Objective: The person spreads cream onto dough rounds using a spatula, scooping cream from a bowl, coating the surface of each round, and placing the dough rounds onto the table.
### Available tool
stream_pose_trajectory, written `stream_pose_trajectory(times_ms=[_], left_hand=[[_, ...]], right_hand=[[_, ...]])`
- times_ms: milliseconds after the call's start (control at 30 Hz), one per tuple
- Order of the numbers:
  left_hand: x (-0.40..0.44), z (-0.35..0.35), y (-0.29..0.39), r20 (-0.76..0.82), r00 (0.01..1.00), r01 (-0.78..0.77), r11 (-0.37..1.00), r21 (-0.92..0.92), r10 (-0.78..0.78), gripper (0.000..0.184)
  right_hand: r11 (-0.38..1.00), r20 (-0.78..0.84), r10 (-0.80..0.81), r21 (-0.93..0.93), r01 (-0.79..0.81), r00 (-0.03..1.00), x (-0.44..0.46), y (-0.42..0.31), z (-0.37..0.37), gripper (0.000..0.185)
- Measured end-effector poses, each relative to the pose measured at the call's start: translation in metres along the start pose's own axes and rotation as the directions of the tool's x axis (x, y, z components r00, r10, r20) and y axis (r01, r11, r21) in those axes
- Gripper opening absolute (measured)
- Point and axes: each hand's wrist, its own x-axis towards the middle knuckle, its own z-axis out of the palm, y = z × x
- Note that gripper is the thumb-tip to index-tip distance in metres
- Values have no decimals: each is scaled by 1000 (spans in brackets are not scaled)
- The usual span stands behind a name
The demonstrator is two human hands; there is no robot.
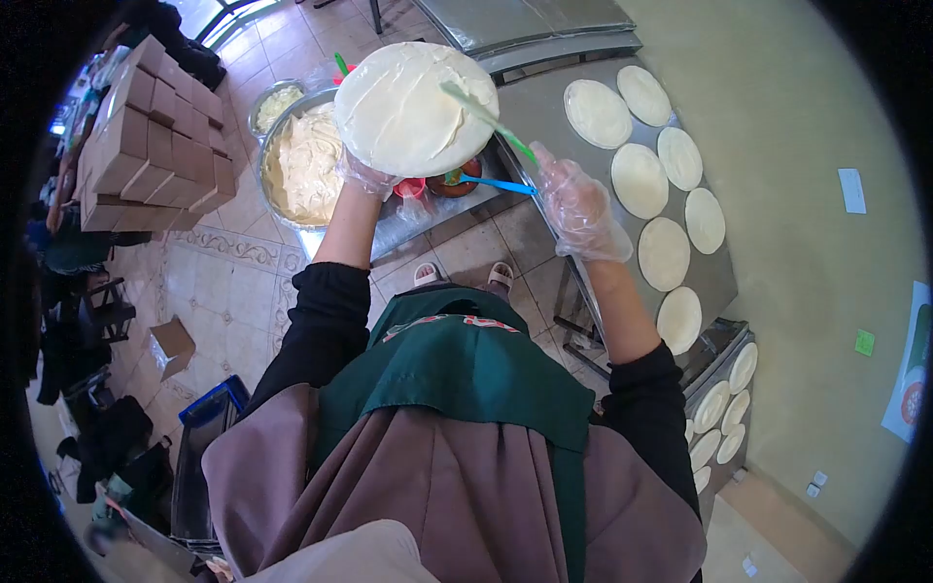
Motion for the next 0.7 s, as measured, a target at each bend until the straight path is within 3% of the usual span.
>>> stream_pose_trajectory(times_ms=[167, 233, 300, 367, 500, 567, 700], left_hand=[[10, 5, -6, 150, 988, -26, 993, -119, 44, 47], [16, 3, -2, 128, 990, -51, 993, -103, 64, 50], [18, 0, -2, 107, 991, -70, 994, -87, 80, 53], [14, 8, -3, 6, 993, -119, 993, 17, 119, 55], [9, 9, -8, 79, 996, -41, 998, -45, 45, 60], [9, 17, -16, 41, 996, -84, 996, 28, 82, 61], [18, 12, -25, 38, 982, -189, 980, 60, 187, 59]], right_hand=[[997, 82, -9, -73, 15, 997, -26, -9, 8, 48], [993, 97, -114, 27, 112, 989, -33, -21, 5, 49], [992, 156, -127, 4, 128, 980, -37, -23, 1, 47], [985, 97, -112, 141, 98, 989, -36, -26, -1, 45], [987, -42, 16, 163, -9, 999, -27, -12, -3, 45], [1000, -106, -1, 0, 1, 994, -33, -3, 9, 48], [1000, -7, 23, -14, -23, 1000, -55, -25, 20, 50]])
